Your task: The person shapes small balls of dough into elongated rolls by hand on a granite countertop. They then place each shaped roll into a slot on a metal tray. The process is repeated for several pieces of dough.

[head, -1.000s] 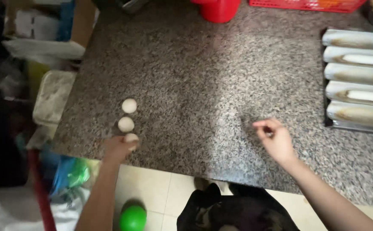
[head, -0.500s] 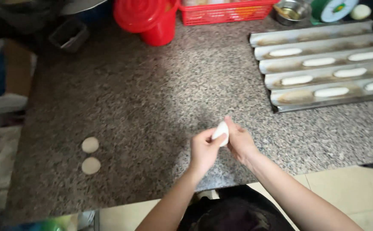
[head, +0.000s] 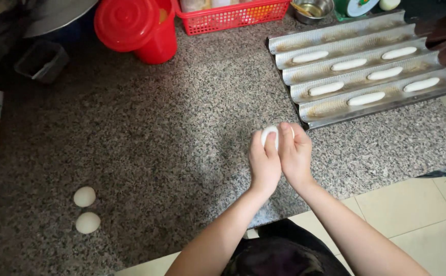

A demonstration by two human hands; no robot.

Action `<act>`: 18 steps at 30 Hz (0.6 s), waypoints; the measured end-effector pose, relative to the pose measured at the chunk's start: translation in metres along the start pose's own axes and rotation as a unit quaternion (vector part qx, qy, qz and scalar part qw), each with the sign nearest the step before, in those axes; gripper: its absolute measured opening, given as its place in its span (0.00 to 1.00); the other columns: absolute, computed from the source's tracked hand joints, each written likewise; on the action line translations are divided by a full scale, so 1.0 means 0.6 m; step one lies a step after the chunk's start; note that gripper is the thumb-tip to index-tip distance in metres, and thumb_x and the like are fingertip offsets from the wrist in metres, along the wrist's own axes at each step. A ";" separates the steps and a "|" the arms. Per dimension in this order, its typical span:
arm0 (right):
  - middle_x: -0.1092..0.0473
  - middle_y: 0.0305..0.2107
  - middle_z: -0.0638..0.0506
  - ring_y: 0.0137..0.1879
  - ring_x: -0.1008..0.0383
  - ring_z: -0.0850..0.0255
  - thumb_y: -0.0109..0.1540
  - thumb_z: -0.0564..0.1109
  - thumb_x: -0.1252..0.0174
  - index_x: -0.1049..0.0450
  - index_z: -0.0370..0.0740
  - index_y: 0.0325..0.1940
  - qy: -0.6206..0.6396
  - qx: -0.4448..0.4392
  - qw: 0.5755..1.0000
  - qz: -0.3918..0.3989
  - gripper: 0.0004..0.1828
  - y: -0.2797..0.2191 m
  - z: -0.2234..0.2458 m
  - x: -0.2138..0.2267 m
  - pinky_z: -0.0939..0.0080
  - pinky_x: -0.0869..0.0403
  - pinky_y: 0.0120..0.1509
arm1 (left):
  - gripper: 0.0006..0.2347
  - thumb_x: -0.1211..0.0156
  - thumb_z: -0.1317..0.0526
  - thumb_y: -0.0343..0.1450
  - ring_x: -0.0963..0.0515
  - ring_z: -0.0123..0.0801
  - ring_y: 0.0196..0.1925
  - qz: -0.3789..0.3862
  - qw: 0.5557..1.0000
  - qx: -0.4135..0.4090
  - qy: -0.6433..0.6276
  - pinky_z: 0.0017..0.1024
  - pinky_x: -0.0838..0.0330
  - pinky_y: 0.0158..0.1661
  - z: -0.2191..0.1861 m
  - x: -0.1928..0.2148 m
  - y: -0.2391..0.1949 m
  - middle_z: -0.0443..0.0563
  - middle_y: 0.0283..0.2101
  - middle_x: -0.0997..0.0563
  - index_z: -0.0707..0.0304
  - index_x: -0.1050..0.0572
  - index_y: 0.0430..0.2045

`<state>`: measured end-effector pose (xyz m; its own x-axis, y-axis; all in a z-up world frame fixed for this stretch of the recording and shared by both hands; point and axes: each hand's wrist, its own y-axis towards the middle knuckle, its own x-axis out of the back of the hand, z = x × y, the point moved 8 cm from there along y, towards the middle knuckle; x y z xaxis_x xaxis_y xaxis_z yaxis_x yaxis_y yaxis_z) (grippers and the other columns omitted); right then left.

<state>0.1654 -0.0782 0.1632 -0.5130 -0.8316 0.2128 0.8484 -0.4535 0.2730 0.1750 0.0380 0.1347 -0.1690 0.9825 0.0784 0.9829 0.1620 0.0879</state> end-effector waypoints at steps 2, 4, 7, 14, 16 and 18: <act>0.31 0.32 0.37 0.44 0.29 0.46 0.69 0.47 0.63 0.31 0.33 0.42 -0.108 0.088 0.989 0.042 0.18 0.002 0.102 -0.004 0.49 0.31 0.48 | 0.08 0.48 0.59 0.70 0.23 0.46 0.29 -0.081 0.995 -0.046 -0.033 0.31 0.31 0.32 -0.033 0.018 0.014 0.59 0.22 0.27 0.65 0.29 0.24; 0.34 0.39 0.35 0.40 0.29 0.48 0.69 0.48 0.67 0.49 0.28 0.53 -0.073 0.053 0.995 0.046 0.18 0.007 0.090 -0.002 0.50 0.29 0.42 | 0.09 0.47 0.58 0.70 0.24 0.42 0.28 -0.082 0.995 -0.048 -0.039 0.31 0.32 0.30 -0.040 0.026 0.035 0.59 0.22 0.26 0.64 0.28 0.24; 0.35 0.45 0.32 0.44 0.31 0.44 0.69 0.51 0.69 0.52 0.25 0.61 -0.083 0.016 0.993 0.084 0.25 0.017 0.097 -0.015 0.45 0.29 0.45 | 0.09 0.43 0.56 0.68 0.26 0.33 0.24 -0.069 0.996 -0.044 -0.045 0.29 0.34 0.26 -0.057 0.025 0.045 0.56 0.18 0.25 0.61 0.26 0.21; 0.39 0.11 0.58 0.16 0.42 0.74 0.64 0.48 0.47 0.28 0.41 0.23 0.035 -0.084 0.995 0.031 0.16 0.029 -0.036 -0.009 0.79 0.44 0.16 | 0.08 0.35 0.56 0.63 0.29 0.23 0.17 -0.077 0.994 0.037 -0.061 0.24 0.36 0.17 -0.020 0.006 0.042 0.50 0.12 0.26 0.58 0.22 0.16; 0.38 0.11 0.56 0.15 0.41 0.73 0.64 0.48 0.46 0.29 0.40 0.23 0.066 -0.117 0.991 -0.005 0.16 0.035 -0.076 -0.009 0.78 0.43 0.14 | 0.08 0.35 0.55 0.63 0.29 0.23 0.17 -0.073 0.994 0.049 -0.058 0.25 0.36 0.17 -0.010 -0.004 0.036 0.52 0.12 0.26 0.57 0.22 0.16; 0.36 0.10 0.54 0.14 0.39 0.72 0.64 0.49 0.46 0.29 0.40 0.23 0.096 -0.148 0.983 -0.041 0.17 0.037 -0.097 -0.007 0.78 0.42 0.13 | 0.08 0.35 0.55 0.63 0.29 0.24 0.17 -0.069 0.994 0.060 -0.056 0.25 0.36 0.16 -0.007 -0.010 0.032 0.53 0.12 0.26 0.57 0.22 0.16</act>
<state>0.1936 -0.1033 0.1140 -0.5717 -0.8203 0.0131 0.8203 -0.5719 -0.0098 0.1946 0.0350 0.1404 -0.3010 0.9529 -0.0372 0.9535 0.3000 -0.0295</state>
